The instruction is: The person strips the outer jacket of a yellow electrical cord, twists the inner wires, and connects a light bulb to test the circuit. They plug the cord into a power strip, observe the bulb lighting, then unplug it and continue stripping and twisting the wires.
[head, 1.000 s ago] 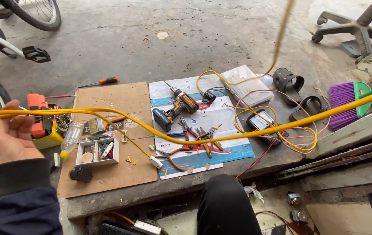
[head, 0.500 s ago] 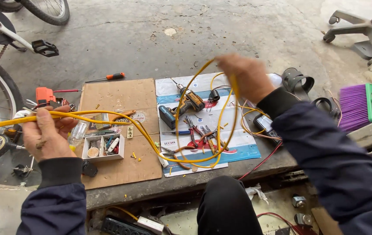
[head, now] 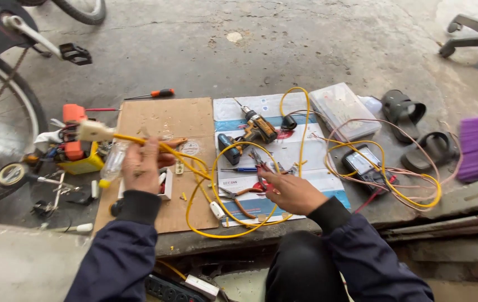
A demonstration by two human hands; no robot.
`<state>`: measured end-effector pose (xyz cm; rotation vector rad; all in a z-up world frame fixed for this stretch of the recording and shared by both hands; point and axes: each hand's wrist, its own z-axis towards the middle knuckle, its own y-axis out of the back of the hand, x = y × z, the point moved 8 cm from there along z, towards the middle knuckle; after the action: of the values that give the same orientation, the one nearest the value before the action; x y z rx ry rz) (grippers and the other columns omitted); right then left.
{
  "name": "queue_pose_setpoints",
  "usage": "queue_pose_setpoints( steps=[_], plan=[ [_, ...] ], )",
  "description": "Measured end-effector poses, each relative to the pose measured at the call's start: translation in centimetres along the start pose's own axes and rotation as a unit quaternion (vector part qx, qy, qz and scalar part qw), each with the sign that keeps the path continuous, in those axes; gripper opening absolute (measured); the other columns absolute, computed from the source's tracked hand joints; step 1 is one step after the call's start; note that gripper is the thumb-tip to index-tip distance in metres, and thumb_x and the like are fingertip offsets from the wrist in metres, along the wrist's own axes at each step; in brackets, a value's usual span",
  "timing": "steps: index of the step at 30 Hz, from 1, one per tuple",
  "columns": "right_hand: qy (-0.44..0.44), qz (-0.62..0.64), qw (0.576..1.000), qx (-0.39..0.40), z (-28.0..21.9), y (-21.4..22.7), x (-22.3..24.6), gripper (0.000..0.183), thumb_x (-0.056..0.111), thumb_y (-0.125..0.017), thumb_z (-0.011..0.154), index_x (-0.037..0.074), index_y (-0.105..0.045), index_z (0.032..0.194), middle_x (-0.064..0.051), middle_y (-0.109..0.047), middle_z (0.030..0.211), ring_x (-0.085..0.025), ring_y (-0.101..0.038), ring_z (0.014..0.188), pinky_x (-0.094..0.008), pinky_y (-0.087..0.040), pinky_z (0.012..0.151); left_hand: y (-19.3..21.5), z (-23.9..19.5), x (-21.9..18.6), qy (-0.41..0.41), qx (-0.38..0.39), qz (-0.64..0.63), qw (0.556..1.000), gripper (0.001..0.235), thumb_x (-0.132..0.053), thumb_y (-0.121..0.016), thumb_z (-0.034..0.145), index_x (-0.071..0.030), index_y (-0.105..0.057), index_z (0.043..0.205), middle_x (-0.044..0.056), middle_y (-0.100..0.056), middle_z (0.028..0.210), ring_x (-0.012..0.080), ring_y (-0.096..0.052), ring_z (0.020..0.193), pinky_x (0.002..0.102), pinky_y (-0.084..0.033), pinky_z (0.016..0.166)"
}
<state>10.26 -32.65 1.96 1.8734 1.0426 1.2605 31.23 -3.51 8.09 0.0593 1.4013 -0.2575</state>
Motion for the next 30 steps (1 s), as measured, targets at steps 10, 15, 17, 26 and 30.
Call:
queue_pose_setpoints(
  steps=[10,15,17,26,30],
  plan=[
    [0.022,0.136,0.990,0.002,-4.9,2.4,7.2,0.057,0.030,-0.067,0.108,0.019,-0.059,0.163,-0.022,-0.078,0.141,-0.043,-0.069,0.140,-0.057,-0.056,0.118,-3.9,0.4,4.9,0.072,0.050,-0.048,0.995,0.030,-0.036,-0.069,0.112,-0.007,-0.067,0.122,0.016,-0.085,0.100,0.0163,-0.079,0.072,0.029,-0.070,0.069],
    [-0.037,0.156,0.986,0.042,-4.7,1.2,0.1,0.056,0.031,-0.069,0.104,0.018,-0.062,0.158,-0.025,-0.077,0.139,-0.043,-0.069,0.139,-0.053,-0.056,0.121,-8.0,2.1,14.1,0.135,0.142,0.370,0.908,0.055,-0.070,-0.048,0.109,-0.018,-0.064,0.111,0.020,-0.081,0.113,0.0453,-0.074,0.119,0.054,-0.056,0.112],
    [-0.071,0.158,0.985,0.015,-4.0,2.6,-5.4,0.054,0.033,-0.070,0.104,0.017,-0.066,0.155,-0.025,-0.081,0.131,-0.044,-0.071,0.136,-0.055,-0.056,0.119,-10.8,2.1,17.7,0.150,0.170,0.380,0.897,0.056,-0.074,-0.048,0.107,-0.020,-0.066,0.110,0.017,-0.081,0.114,0.0429,-0.074,0.120,0.052,-0.057,0.111],
    [-0.265,0.066,0.899,-0.341,1.3,13.1,-41.7,0.043,0.052,-0.070,0.108,0.026,-0.081,0.140,-0.010,-0.083,0.127,-0.038,-0.073,0.127,-0.055,-0.056,0.109,-19.0,1.0,30.9,0.240,0.247,0.415,0.843,0.048,-0.071,-0.052,0.100,-0.027,-0.069,0.103,-0.007,-0.084,0.080,0.0247,-0.078,0.114,0.045,-0.055,0.107],
    [-0.302,0.019,0.849,-0.433,5.2,16.6,-55.8,0.038,0.056,-0.069,0.112,0.030,-0.080,0.138,-0.004,-0.081,0.126,-0.034,-0.074,0.120,-0.053,-0.058,0.102,-22.7,0.8,29.5,0.250,0.250,0.491,0.796,0.039,-0.060,-0.059,0.093,-0.030,-0.063,0.116,-0.002,-0.085,0.115,0.0324,-0.077,0.122,0.050,-0.060,0.107]
  ],
)
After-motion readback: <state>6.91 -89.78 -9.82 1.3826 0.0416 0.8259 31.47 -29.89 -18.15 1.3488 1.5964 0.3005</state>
